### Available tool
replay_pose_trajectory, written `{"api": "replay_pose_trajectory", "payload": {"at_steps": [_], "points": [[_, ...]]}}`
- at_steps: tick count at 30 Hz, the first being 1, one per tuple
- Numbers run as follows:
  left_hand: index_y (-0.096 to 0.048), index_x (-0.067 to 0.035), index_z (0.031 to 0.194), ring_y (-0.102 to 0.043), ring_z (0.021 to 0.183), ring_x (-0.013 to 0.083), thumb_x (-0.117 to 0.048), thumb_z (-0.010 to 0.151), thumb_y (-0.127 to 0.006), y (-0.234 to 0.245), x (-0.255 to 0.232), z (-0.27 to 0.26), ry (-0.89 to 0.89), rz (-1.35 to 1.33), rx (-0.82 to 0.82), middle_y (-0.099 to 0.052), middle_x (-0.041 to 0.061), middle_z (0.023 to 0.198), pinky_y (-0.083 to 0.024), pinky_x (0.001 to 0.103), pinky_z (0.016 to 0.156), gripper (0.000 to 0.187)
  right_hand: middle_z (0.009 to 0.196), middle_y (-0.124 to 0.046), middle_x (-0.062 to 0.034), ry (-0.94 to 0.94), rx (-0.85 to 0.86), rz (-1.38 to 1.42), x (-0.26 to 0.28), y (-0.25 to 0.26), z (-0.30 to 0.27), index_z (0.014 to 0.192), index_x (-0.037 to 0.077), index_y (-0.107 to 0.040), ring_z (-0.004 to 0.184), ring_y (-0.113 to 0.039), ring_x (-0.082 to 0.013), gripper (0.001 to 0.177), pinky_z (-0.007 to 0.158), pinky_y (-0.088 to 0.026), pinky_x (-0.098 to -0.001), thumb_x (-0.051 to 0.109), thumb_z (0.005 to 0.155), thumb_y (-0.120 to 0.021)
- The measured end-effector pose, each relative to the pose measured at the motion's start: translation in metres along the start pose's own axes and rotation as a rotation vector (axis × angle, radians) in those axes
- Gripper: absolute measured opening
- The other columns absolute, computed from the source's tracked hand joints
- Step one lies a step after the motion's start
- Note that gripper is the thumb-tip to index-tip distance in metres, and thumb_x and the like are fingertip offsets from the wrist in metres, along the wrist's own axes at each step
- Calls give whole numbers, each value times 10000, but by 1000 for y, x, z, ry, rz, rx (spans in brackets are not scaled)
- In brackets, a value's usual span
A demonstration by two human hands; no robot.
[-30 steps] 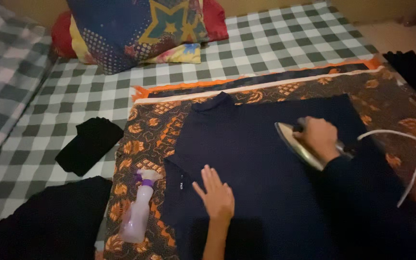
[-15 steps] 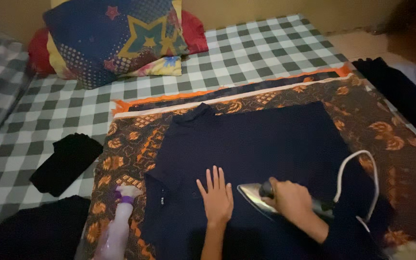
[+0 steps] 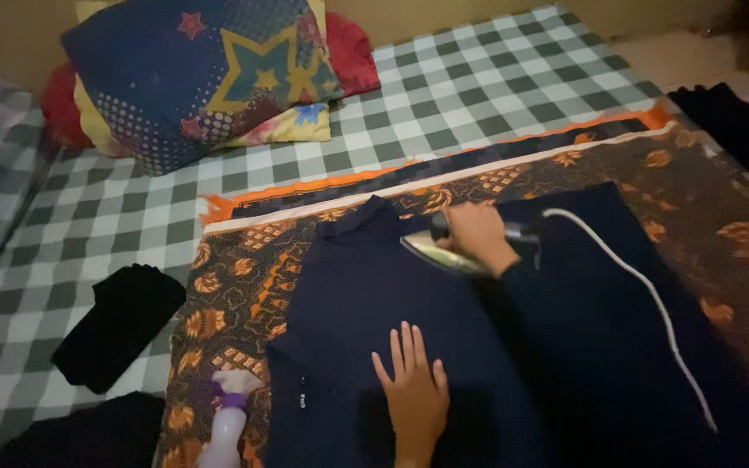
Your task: The person irons several garments on a patterned cloth laid over a bed. They use a spray bottle to moisten the fabric and an iron to smooth a dark blue shirt, a grey shirt, and a white graphic t-shirt, folding each item after ironing.
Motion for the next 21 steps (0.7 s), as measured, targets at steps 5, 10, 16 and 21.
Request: {"api": "replay_pose_trajectory", "payload": {"at_steps": [5, 10, 16, 21], "points": [[-365, -25, 1524, -236, 1494, 351, -332, 1002, -454, -8, 3, 0, -23, 21, -80, -332, 168, 1597, -118, 645, 1156, 612, 979, -757, -119, 35, 0, -53, -13, 3, 46, 1164, 195, -714, 930, -736, -318, 636, 795, -582, -477, 581, 677, -850], [-351, -51, 1519, -205, 1520, 352, -372, 1016, -403, -20, 9, 5, -10, 54, -2, -307, 150, 1633, -108, 674, 1170, 598, 971, -756, -139, 111, 7, -79, -18, 4, 38, 1133, 184, -725, 933, -730, -337, 625, 837, -564, -490, 583, 670, -854], [-325, -66, 1535, -213, 1502, 305, -391, 1017, -379, -18, 8, -2, -59, 155, -101, -301, 116, 1616, -116, 632, 1168, 615, 996, -750, -146, 23, -2, -41, -28, 0, 40, 1107, 186, -741, 961, -717, -356, 601, 830, -565, -499, 558, 653, -873], [-306, -70, 1531, -181, 1537, 331, -398, 1004, -369, -23, 10, 1, -43, 137, -31, -271, 130, 1608, -91, 660, 1184, 624, 1014, -757, -123, -32, 158, -104, -79, -7, 29, 1173, 178, -715, 948, -744, -290, 650, 825, -595, -451, 654, 741, -814]]}}
Point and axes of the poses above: each hand's wrist, its own z-axis towards the middle knuckle, its own y-axis out of the back of the hand, x = y × z, the point moved 8 cm from there along z, towards the middle knuckle
